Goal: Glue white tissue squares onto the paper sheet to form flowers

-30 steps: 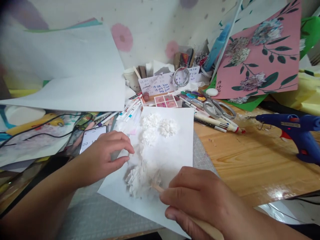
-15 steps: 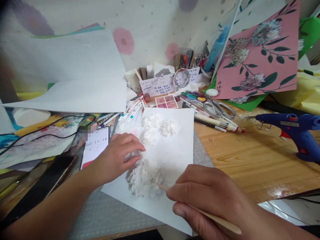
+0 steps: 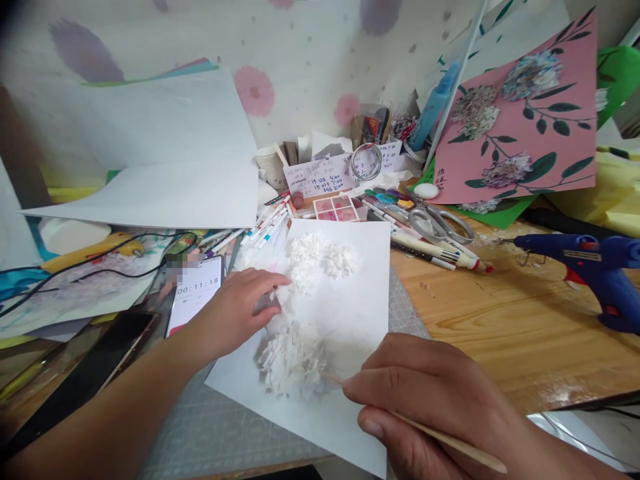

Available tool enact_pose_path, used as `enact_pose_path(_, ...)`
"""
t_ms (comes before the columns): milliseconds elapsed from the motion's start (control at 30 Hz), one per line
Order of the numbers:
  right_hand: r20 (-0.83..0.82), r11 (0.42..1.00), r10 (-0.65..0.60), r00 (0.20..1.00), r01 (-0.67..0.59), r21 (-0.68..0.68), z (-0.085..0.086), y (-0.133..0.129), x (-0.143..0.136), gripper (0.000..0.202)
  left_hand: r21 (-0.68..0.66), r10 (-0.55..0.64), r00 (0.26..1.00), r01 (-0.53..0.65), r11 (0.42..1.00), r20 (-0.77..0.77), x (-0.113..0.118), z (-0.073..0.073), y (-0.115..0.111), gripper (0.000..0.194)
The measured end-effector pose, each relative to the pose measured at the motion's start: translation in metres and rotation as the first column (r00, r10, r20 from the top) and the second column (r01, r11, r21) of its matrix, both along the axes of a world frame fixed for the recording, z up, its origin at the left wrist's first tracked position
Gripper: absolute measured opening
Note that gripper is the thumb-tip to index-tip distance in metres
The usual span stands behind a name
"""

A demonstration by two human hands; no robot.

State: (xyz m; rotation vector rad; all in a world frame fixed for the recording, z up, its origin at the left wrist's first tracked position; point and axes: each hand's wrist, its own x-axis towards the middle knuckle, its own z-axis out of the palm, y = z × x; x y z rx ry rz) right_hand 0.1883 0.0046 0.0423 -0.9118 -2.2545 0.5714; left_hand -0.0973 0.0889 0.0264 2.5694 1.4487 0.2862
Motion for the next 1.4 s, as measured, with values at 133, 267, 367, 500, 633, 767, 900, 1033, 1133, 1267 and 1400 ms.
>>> enact_pose_path(133, -0.026, 0.999, -0.035, 0.999, 0.036, 0.04, -0.006, 0.0, 0.002, 0.028, -0.038, 0.026, 0.998, -0.023, 0.999, 0.066, 0.004, 0.001, 0.001, 0.036)
enact_pose_path(267, -0.036, 0.99, -0.06, 0.998, 0.064, 0.127, -0.014, 0.005, 0.002, 0.039, -0.091, 0.131, 0.983, -0.12, 0.989, 0.128, 0.003, 0.007, -0.001, 0.027)
enact_pose_path(367, -0.083, 0.988, -0.029, 0.996, 0.042, 0.151, -0.012, 0.011, -0.004, 0.033, -0.109, 0.189, 0.968, -0.173, 0.979, 0.166, 0.0, 0.012, -0.002, 0.011)
enact_pose_path(500, -0.132, 0.992, 0.004, 0.991, 0.012, 0.124, -0.007, 0.015, -0.011, 0.028, -0.137, 0.207, 0.944, -0.176, 0.975, 0.256, -0.001, 0.015, -0.005, 0.01)
enact_pose_path(633, -0.114, 0.997, -0.045, 0.992, 0.052, 0.058, -0.004, 0.008, -0.013, 0.032, -0.133, 0.215, 0.919, -0.18, 0.975, 0.332, 0.004, 0.015, -0.011, 0.006)
enact_pose_path(767, -0.069, 1.0, -0.002, 0.998, 0.001, -0.019, -0.001, 0.005, -0.014, 0.027, -0.142, 0.199, 0.904, -0.156, 0.978, 0.377, 0.014, 0.013, -0.022, 0.025)
enact_pose_path(900, -0.057, 0.997, 0.04, 0.998, -0.044, -0.067, 0.003, 0.008, -0.016, 0.02, -0.01, 0.002, 0.934, 0.002, 1.0, 0.356, 0.021, 0.011, -0.032, 0.022)
enact_pose_path(1033, -0.044, 0.989, 0.079, 0.996, -0.084, -0.123, 0.002, 0.008, -0.016, 0.019, 0.063, -0.177, 0.928, 0.166, 0.984, 0.329, 0.022, 0.01, -0.034, 0.011)
enact_pose_path(1133, -0.043, 0.989, 0.07, 0.997, -0.075, -0.128, 0.001, 0.009, -0.016, 0.022, 0.037, -0.21, 0.921, 0.21, 0.977, 0.328, 0.022, 0.01, -0.033, 0.011)
enact_pose_path(1267, -0.033, 0.992, 0.067, 0.997, -0.07, -0.109, 0.001, 0.01, -0.015, 0.021, 0.078, -0.219, 0.923, 0.205, 0.976, 0.316, 0.022, 0.009, -0.034, 0.012)
enact_pose_path(1400, -0.063, 0.996, 0.038, 0.997, -0.043, -0.073, 0.001, 0.01, -0.012, 0.021, 0.175, -0.312, 0.923, 0.276, 0.945, 0.225, 0.023, 0.007, -0.034, 0.008)
